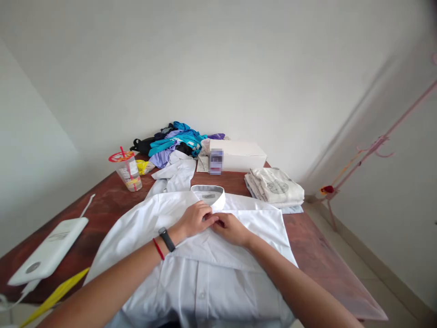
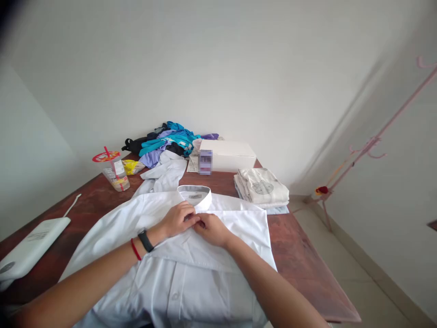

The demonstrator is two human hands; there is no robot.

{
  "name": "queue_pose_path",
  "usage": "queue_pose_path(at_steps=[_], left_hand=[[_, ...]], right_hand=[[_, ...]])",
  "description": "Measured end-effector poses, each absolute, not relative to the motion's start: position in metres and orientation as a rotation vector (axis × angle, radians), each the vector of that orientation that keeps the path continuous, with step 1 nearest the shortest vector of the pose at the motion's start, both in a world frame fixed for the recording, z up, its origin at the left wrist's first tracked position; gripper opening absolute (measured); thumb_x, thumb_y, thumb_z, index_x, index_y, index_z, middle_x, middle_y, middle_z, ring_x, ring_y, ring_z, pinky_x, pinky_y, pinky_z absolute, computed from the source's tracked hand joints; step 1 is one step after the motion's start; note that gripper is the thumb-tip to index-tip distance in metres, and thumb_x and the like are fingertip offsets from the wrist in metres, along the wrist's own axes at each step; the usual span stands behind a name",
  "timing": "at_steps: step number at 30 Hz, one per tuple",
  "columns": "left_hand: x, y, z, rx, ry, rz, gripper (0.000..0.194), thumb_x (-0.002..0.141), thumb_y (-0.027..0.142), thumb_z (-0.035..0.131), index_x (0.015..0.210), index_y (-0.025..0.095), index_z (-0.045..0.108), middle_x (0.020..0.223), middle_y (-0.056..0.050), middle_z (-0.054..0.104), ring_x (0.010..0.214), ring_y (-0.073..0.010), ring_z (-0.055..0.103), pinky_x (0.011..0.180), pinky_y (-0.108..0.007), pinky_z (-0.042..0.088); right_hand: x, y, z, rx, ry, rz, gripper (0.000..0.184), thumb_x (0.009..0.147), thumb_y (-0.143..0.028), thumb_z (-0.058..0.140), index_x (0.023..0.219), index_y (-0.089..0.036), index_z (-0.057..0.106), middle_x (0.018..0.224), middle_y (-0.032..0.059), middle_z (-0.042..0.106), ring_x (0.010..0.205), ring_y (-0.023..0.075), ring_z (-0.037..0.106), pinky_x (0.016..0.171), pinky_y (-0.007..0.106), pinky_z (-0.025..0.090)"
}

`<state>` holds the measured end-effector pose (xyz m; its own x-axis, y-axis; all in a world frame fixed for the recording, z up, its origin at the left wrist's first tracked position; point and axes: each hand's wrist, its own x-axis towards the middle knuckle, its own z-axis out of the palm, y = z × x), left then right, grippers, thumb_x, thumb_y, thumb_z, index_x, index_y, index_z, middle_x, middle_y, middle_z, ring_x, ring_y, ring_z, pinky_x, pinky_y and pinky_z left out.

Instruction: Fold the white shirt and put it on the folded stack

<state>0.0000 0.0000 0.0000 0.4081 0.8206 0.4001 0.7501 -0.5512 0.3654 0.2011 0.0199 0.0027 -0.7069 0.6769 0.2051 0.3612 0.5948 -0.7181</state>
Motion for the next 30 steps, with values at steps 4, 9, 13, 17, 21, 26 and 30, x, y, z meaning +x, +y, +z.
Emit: queue_pose_path(at_steps=[4, 9, 13, 17, 21, 26, 30], left_hand=[[0.006, -0.003, 0.005, 2.580, 1.460, 0.776, 0.034, 0.102, 0.038, 0.054, 0.076, 0.018, 0.061, 0.076, -0.005, 0.063, 0.082, -0.0215, 0.058, 0.074, -0.032, 0.044], [0.014, -0.045, 0.024, 2.420, 1.596, 0.776, 0.017, 0.099, 0.031, 0.057, 0.100, 0.018, 0.068, 0.102, -0.010, 0.070, 0.103, -0.0273, 0.062, 0.094, -0.044, 0.049], [0.005, -0.132, 0.026, 1.832, 1.580, 1.084, 0.038, 0.094, 0.040, 0.064, 0.131, 0.030, 0.061, 0.137, -0.010, 0.064, 0.130, -0.0290, 0.057, 0.113, -0.048, 0.044], [-0.021, -0.223, 0.016, 0.887, 1.537, 1.469, 0.065, 0.080, 0.051, 0.078, 0.136, 0.029, 0.055, 0.137, -0.012, 0.067, 0.121, -0.0337, 0.067, 0.099, -0.044, 0.057], [-0.052, -0.270, 0.020, 0.404, 1.498, 1.742, 0.090, 0.064, 0.040, 0.089, 0.143, 0.030, 0.046, 0.123, -0.011, 0.075, 0.102, -0.0350, 0.075, 0.084, -0.041, 0.062], [-0.077, -0.269, 0.042, 0.129, 1.278, 1.797, 0.041, 0.072, 0.017, 0.074, 0.111, 0.027, 0.063, 0.126, -0.010, 0.075, 0.117, -0.0314, 0.071, 0.087, -0.042, 0.064], [-0.085, -0.252, 0.048, 0.037, 1.180, 1.809, 0.015, 0.088, 0.013, 0.058, 0.075, 0.020, 0.061, 0.121, -0.002, 0.077, 0.132, -0.0224, 0.062, 0.081, -0.032, 0.066]], right_hand=[[0.200, 0.021, 0.000, -0.812, -2.351, 0.878, 0.018, 0.089, -0.016, 0.055, 0.081, -0.020, 0.070, 0.074, -0.0010, 0.068, 0.065, 0.0148, 0.053, 0.063, 0.026, 0.038], [0.201, 0.022, -0.004, -0.735, -2.363, 0.886, 0.024, 0.090, -0.017, 0.056, 0.099, -0.020, 0.077, 0.087, 0.0021, 0.075, 0.073, 0.0168, 0.061, 0.071, 0.027, 0.044], [0.203, 0.023, -0.006, -0.790, -2.384, 0.879, 0.028, 0.095, -0.026, 0.056, 0.112, -0.020, 0.077, 0.088, 0.0043, 0.076, 0.074, 0.0180, 0.063, 0.072, 0.030, 0.046], [0.203, 0.023, -0.006, -0.810, -2.394, 0.885, 0.029, 0.096, -0.031, 0.056, 0.112, -0.019, 0.077, 0.087, 0.0047, 0.075, 0.075, 0.0189, 0.064, 0.072, 0.031, 0.046], [0.203, 0.021, -0.004, -0.824, -2.389, 0.883, 0.030, 0.095, -0.033, 0.056, 0.111, -0.019, 0.077, 0.085, 0.0041, 0.073, 0.075, 0.0192, 0.064, 0.073, 0.031, 0.047], [0.202, 0.021, -0.003, -0.854, -2.404, 0.899, 0.033, 0.095, -0.037, 0.054, 0.112, -0.019, 0.076, 0.083, 0.0034, 0.073, 0.075, 0.0200, 0.064, 0.074, 0.032, 0.047], [0.202, 0.021, -0.003, -0.855, -2.412, 0.904, 0.036, 0.095, -0.039, 0.053, 0.113, -0.018, 0.076, 0.081, 0.0032, 0.072, 0.074, 0.0198, 0.063, 0.074, 0.032, 0.047]])
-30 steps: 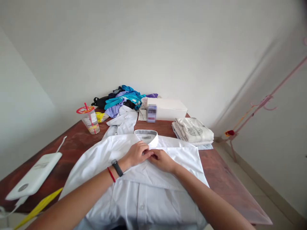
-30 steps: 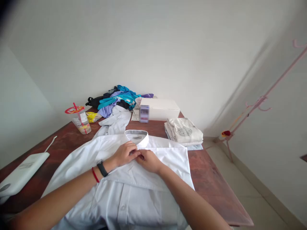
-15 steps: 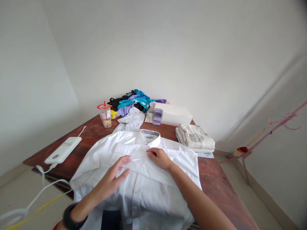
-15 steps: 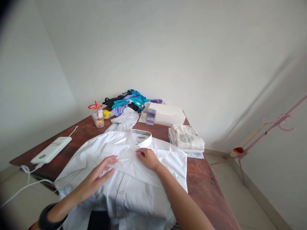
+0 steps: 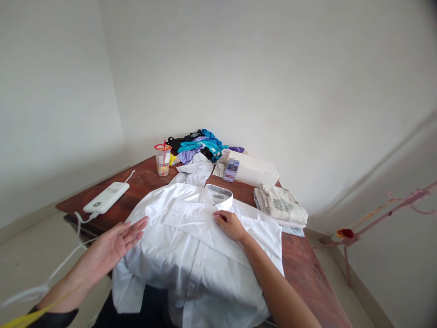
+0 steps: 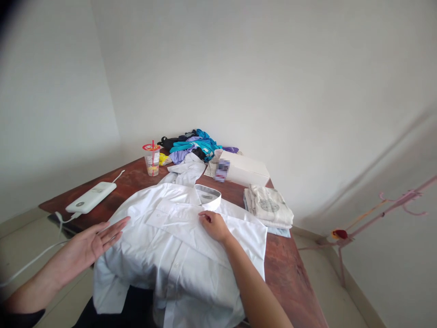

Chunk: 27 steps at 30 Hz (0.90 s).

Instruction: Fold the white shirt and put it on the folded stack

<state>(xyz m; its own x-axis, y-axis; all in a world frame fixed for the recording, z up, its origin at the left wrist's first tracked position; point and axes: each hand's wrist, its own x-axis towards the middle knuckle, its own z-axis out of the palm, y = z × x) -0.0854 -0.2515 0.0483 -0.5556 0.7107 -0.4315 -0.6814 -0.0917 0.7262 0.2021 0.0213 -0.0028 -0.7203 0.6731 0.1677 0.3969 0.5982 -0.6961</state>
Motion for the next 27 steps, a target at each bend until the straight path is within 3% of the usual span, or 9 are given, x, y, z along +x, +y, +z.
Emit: queue_pose_path(at_steps=[3, 5, 11, 17, 22, 24, 27], left_hand=[[-0.090, -0.243, 0.048, -0.054, 1.139, 1.869, 0.030, 0.096, 0.011, 0.047, 0.073, 0.022, 0.063, 0.110, 0.013, 0.079, 0.136, -0.0105, 0.057, 0.082, -0.025, 0.065], [-0.092, -0.242, 0.047, -0.083, 1.123, 1.854, 0.030, 0.098, 0.011, 0.047, 0.075, 0.021, 0.063, 0.110, 0.015, 0.079, 0.131, -0.0084, 0.060, 0.085, -0.023, 0.063], [-0.098, -0.243, 0.041, -0.006, 1.233, 1.863, 0.025, 0.089, -0.002, 0.048, 0.097, 0.010, 0.069, 0.122, -0.009, 0.076, 0.098, -0.0143, 0.076, 0.078, -0.025, 0.066], [-0.089, -0.243, 0.040, 0.141, 1.271, 1.922, 0.023, 0.077, 0.012, 0.068, 0.099, 0.018, 0.071, 0.149, -0.005, 0.060, 0.099, -0.0182, 0.074, 0.071, -0.022, 0.063], [-0.067, -0.239, 0.054, 0.443, 1.449, 1.913, 0.056, 0.067, 0.032, 0.087, 0.119, 0.026, 0.067, 0.152, -0.003, 0.057, 0.111, -0.0233, 0.071, 0.072, -0.020, 0.060], [-0.064, -0.238, 0.057, 0.566, 1.541, 1.891, 0.068, 0.070, 0.038, 0.087, 0.131, 0.029, 0.059, 0.154, -0.005, 0.054, 0.114, -0.0258, 0.070, 0.074, -0.023, 0.060], [-0.073, -0.236, 0.051, 0.820, 1.755, 1.893, 0.078, 0.079, 0.045, 0.079, 0.145, 0.032, 0.041, 0.161, -0.011, 0.044, 0.124, -0.0290, 0.066, 0.089, -0.032, 0.059]], right_hand=[[0.202, 0.021, -0.002, -0.846, -2.409, 0.913, 0.036, 0.095, -0.039, 0.053, 0.112, -0.017, 0.076, 0.080, 0.0026, 0.071, 0.073, 0.0190, 0.062, 0.073, 0.032, 0.046], [0.202, 0.020, -0.002, -0.842, -2.410, 0.914, 0.036, 0.095, -0.039, 0.053, 0.112, -0.017, 0.076, 0.079, 0.0023, 0.070, 0.072, 0.0185, 0.061, 0.072, 0.031, 0.046], [0.202, 0.022, -0.004, -0.842, -2.402, 0.912, 0.033, 0.094, -0.038, 0.054, 0.110, -0.019, 0.077, 0.080, 0.0027, 0.070, 0.072, 0.0185, 0.061, 0.072, 0.031, 0.045], [0.203, 0.021, -0.002, -0.847, -2.394, 0.926, 0.033, 0.094, -0.037, 0.055, 0.111, -0.019, 0.077, 0.082, 0.0033, 0.071, 0.073, 0.0189, 0.061, 0.073, 0.031, 0.045], [0.203, 0.021, -0.003, -0.850, -2.392, 0.928, 0.033, 0.094, -0.036, 0.055, 0.112, -0.019, 0.077, 0.083, 0.0034, 0.072, 0.074, 0.0190, 0.062, 0.073, 0.031, 0.046], [0.203, 0.022, -0.003, -0.850, -2.393, 0.927, 0.033, 0.094, -0.037, 0.055, 0.112, -0.019, 0.077, 0.083, 0.0034, 0.072, 0.074, 0.0191, 0.062, 0.072, 0.031, 0.046], [0.203, 0.022, -0.004, -0.843, -2.396, 0.927, 0.033, 0.094, -0.037, 0.055, 0.112, -0.019, 0.077, 0.083, 0.0034, 0.072, 0.074, 0.0190, 0.063, 0.073, 0.031, 0.046]])
